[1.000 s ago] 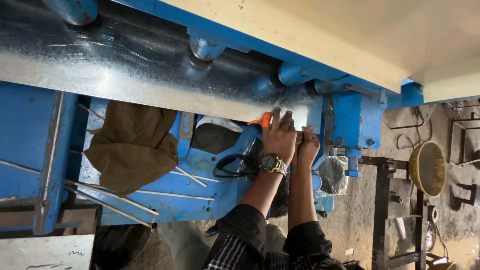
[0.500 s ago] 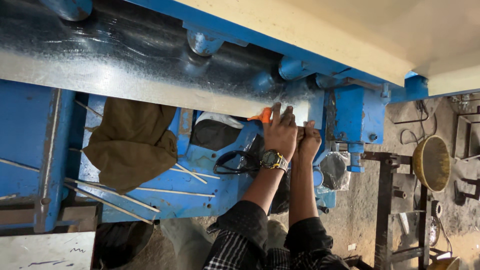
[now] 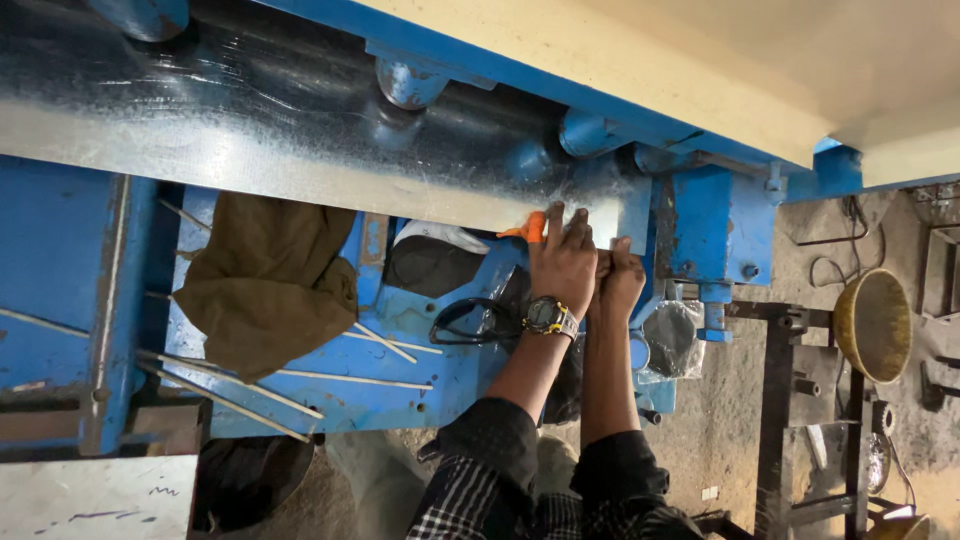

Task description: The person repeatedly picks up large rectangular metal sheets and feeds them into a blue industrial bending machine. They use both hands to guide the sheets through the rollers and then remove the processed sheets to place them on a nearby table. The task involves continuous handling of the metal sheets and operating the machine.

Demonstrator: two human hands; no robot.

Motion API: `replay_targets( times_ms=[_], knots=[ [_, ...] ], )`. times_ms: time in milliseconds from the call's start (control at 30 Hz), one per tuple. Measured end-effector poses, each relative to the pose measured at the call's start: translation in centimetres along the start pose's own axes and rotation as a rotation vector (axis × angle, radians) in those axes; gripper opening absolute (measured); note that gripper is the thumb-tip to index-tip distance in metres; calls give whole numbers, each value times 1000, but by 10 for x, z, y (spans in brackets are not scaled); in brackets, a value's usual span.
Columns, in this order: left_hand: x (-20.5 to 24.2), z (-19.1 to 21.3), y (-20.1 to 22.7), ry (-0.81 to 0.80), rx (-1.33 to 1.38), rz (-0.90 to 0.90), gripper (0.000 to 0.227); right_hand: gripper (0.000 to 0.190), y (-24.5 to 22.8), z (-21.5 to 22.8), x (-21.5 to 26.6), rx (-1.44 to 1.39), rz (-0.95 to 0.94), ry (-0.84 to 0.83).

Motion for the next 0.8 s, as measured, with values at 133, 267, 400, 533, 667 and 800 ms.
replay_targets(
  times_ms=[133, 267, 400, 533, 667, 800],
  knots=[
    [5, -9, 0, -12, -14, -22, 28, 32, 7, 8, -7, -127, -94, 2],
    [5, -15, 0, 43, -39, -39, 29, 31, -39, -29, 20, 948, 441, 172],
    [5, -27, 0, 1, -110, -62, 28, 29, -79, -60, 57, 1279, 464, 328],
    [3, -33, -2, 11, -124, -93, 34, 27, -86, -99, 76, 1165, 860, -186],
    [3, -28, -2, 18, -140, -119, 32, 37, -72, -105, 89, 1196, 990, -346],
    [0, -8, -7, -210, -154, -73, 36, 43, -70, -109, 94, 1228, 913, -316]
  ],
)
Point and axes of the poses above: each hand's wrist, its own x-axis away from the middle knuckle, its own z-axis out of the back of the hand, y = z × x, the point moved 6 cm from there along -x, towards the middle knuckle, and after that the axes turned 8 degrees about -x, right-handed, at the moved point
